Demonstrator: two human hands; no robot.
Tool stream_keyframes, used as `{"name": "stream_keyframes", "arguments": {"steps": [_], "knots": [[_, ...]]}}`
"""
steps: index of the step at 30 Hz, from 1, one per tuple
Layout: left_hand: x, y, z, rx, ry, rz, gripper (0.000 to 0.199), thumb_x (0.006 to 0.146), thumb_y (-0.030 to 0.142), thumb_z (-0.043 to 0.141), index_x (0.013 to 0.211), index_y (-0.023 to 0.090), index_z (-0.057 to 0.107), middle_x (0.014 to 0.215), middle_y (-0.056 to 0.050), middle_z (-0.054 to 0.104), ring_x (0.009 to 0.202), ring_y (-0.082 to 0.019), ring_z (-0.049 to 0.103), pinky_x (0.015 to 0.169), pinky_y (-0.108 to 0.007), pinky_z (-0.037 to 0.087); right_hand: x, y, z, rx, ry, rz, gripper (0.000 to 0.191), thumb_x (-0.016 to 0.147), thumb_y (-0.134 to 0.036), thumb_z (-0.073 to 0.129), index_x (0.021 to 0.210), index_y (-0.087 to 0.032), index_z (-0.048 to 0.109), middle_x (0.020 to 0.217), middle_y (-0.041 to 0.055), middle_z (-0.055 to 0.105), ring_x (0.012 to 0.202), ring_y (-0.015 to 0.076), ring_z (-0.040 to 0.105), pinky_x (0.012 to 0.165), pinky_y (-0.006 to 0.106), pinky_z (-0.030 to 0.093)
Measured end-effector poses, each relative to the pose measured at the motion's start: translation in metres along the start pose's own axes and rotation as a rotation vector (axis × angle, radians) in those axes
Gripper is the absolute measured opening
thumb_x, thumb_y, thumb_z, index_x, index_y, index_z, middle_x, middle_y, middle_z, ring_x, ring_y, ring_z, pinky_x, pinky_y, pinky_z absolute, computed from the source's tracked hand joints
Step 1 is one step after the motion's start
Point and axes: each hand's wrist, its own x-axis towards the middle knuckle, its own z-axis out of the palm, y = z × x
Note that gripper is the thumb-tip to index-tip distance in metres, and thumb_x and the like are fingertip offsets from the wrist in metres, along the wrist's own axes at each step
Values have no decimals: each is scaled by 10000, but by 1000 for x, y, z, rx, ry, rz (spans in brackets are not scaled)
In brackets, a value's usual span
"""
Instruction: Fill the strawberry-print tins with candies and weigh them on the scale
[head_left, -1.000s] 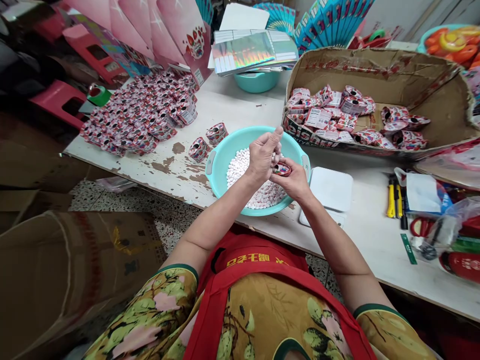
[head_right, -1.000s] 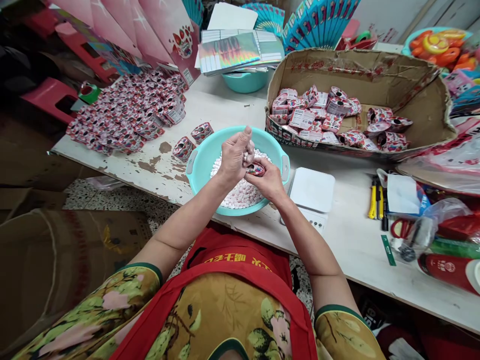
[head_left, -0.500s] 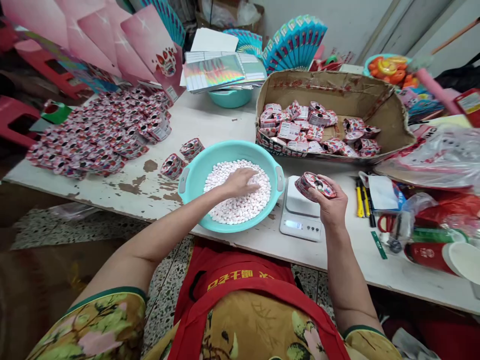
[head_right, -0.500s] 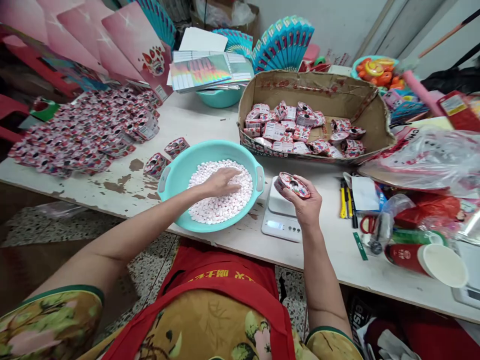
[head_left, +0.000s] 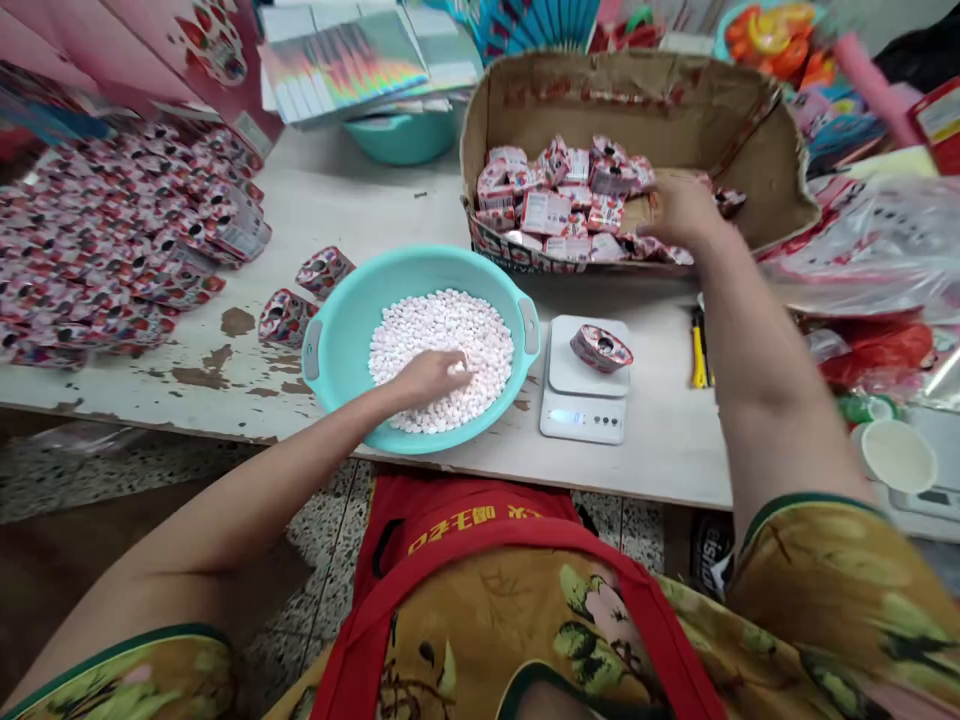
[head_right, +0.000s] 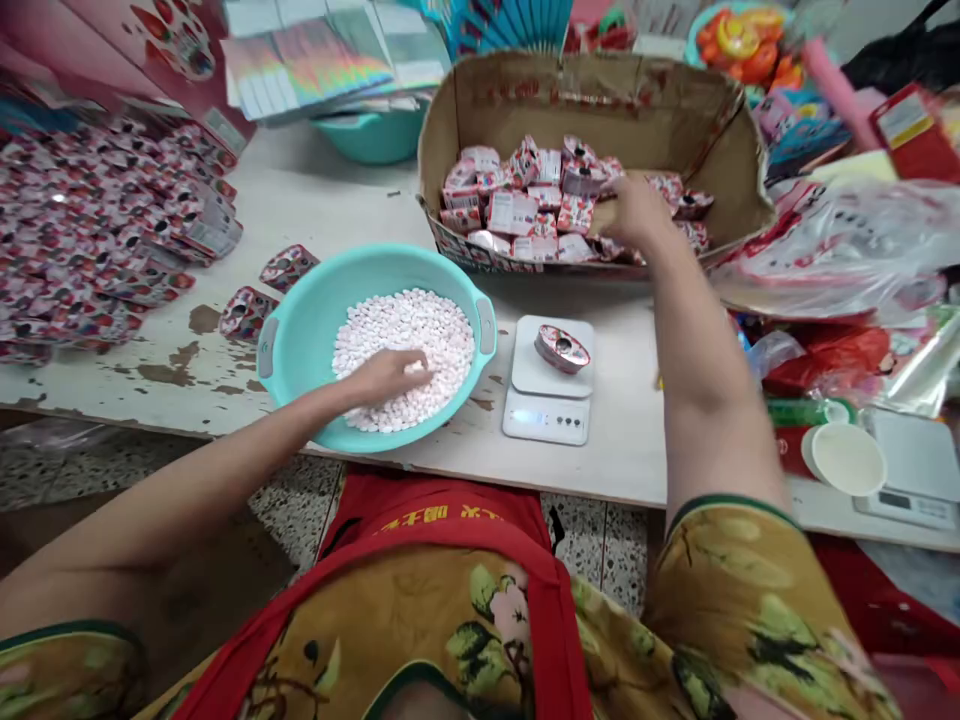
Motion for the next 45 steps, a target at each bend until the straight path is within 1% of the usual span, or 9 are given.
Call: {"name": "stream_keyframes", "arguments": {"steps": [3,6,11,14,17,21,25,32,45], "knots": [[-2,1,-6,-467,79,-241,247,705,429,722,755,197,653,602,-24,572,461,-137,466,439,-228,325,55,34,32,-90,-346,51,644,849,-533,316,600,-2,580,1118,214,706,958,37,698,742,193,422],[-3,7,-14,-1034,240,-330,239,652,345,743,768,186,607,634,-8,586,459,-113,493,376,-187,325,65,37,49,-231,-485,133,613,807,-505,210,477,-57,468,1164,276,666,1008,39,695,755,241,411],[-10,21,-32,-1478,308,-317,297,804,458,693,765,183,589,617,-17,590,450,-104,516,331,-170,300,42,13,33,-218,-383,307,490,788,-445,375,429,-111,379,1144,273,674,1200,189,639,903,349,399],[-14,27,-39,-1616,391,-235,307,880,484,645,800,190,612,693,-38,653,516,-116,585,354,-170,360,22,3,13,-89,-214,340,460,812,-394,434,573,-11,522,1140,285,672,1199,216,634,881,365,413],[-7,25,-36,-1621,447,-282,338,882,532,653,847,197,632,737,-51,678,562,-123,623,388,-180,414,3,-11,-12,214,90,363,413,907,-227,500,1078,139,584,1245,290,649,1087,147,674,814,273,473],[5,17,-30,-1558,388,-305,384,823,585,723,835,212,631,606,-10,582,454,-94,518,347,-191,332,-32,-60,-46,912,372,331,429,1010,-145,408,1419,-18,428,1384,212,605,969,86,684,810,223,541],[2,21,-44,-1596,414,-199,412,823,612,709,827,209,625,573,8,536,413,-81,456,335,-199,297,-91,-143,-38,1253,135,45,440,964,-295,582,1383,-183,503,1323,62,649,965,114,674,848,302,568],[-6,61,-62,-1597,593,104,463,865,651,634,869,187,635,639,-8,543,498,-104,536,425,-210,389,-158,-265,61,1189,-159,-46,435,647,-285,808,1063,-196,719,967,33,729,916,245,694,850,381,573],[13,65,-38,-1549,733,108,524,798,706,691,773,191,603,608,5,556,570,-131,605,559,-239,487,-155,-294,81,964,-131,34,357,656,-304,722,992,-184,740,830,-6,715,754,182,644,744,294,492]]}}
